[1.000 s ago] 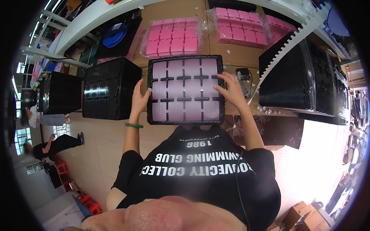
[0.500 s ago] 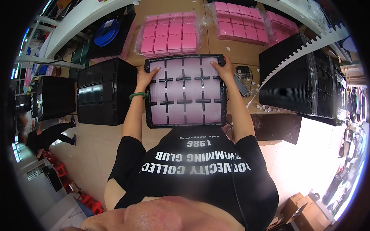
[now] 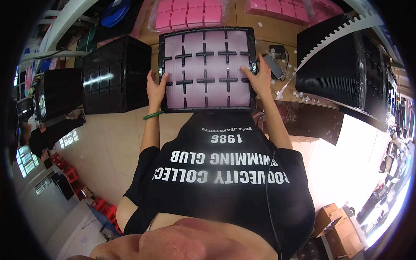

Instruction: The person assembles small plastic parts and component strips by hand, using a plastic tray to hold the components.

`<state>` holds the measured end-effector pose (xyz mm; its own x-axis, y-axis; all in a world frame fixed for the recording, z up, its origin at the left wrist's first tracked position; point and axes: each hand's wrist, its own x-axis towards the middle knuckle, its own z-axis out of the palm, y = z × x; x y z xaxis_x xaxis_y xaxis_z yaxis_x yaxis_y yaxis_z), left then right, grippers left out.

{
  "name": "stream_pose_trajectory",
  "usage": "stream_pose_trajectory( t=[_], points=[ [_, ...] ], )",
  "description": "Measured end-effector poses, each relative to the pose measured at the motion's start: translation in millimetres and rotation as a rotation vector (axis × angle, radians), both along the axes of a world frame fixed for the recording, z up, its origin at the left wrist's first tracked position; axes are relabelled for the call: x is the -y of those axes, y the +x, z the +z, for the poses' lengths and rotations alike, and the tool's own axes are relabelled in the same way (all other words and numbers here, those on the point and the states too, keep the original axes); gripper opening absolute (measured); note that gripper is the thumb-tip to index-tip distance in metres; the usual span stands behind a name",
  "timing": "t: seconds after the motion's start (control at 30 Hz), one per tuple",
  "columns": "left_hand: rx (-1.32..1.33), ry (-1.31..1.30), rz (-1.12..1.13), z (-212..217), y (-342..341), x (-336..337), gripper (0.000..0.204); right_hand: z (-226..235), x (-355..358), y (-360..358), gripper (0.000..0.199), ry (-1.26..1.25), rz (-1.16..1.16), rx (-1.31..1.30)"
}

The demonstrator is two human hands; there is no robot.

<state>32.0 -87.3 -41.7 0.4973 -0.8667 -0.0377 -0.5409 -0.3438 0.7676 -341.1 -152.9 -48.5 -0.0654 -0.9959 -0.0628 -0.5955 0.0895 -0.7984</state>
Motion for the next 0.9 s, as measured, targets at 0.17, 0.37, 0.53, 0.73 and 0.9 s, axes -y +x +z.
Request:
stream_pose_trajectory(
  t=[0.17, 0.37, 0.53, 0.73, 0.9],
  points=[
    [-0.194, 0.2, -0.02, -5.3, -5.4, -68.7, 0.108, -17.6, -73.9, -13.6, 0.109, -0.033, 0.103, -0.185],
    [-0.511, 0.204, -0.124, 6.2, -7.9, -72.2, 0.096, -16.5, -79.6, -19.4, 0.118, 0.08, 0.114, -0.059],
    [-0.433, 0.252, -0.115, -14.8, 13.5, -87.4, 0.093, -23.2, -80.0, -27.6, 0.123, 0.107, 0.177, -0.127],
    [-0.401, 0.258, -0.096, 19.2, -11.2, -68.4, 0.095, -20.9, -67.7, -20.5, 0.128, 0.138, 0.18, -0.044],
    [-0.371, 0.262, -0.119, 13.0, -6.2, -78.6, 0.104, -17.7, -74.7, -28.1, 0.13, 0.22, 0.203, -0.018]
  ],
)
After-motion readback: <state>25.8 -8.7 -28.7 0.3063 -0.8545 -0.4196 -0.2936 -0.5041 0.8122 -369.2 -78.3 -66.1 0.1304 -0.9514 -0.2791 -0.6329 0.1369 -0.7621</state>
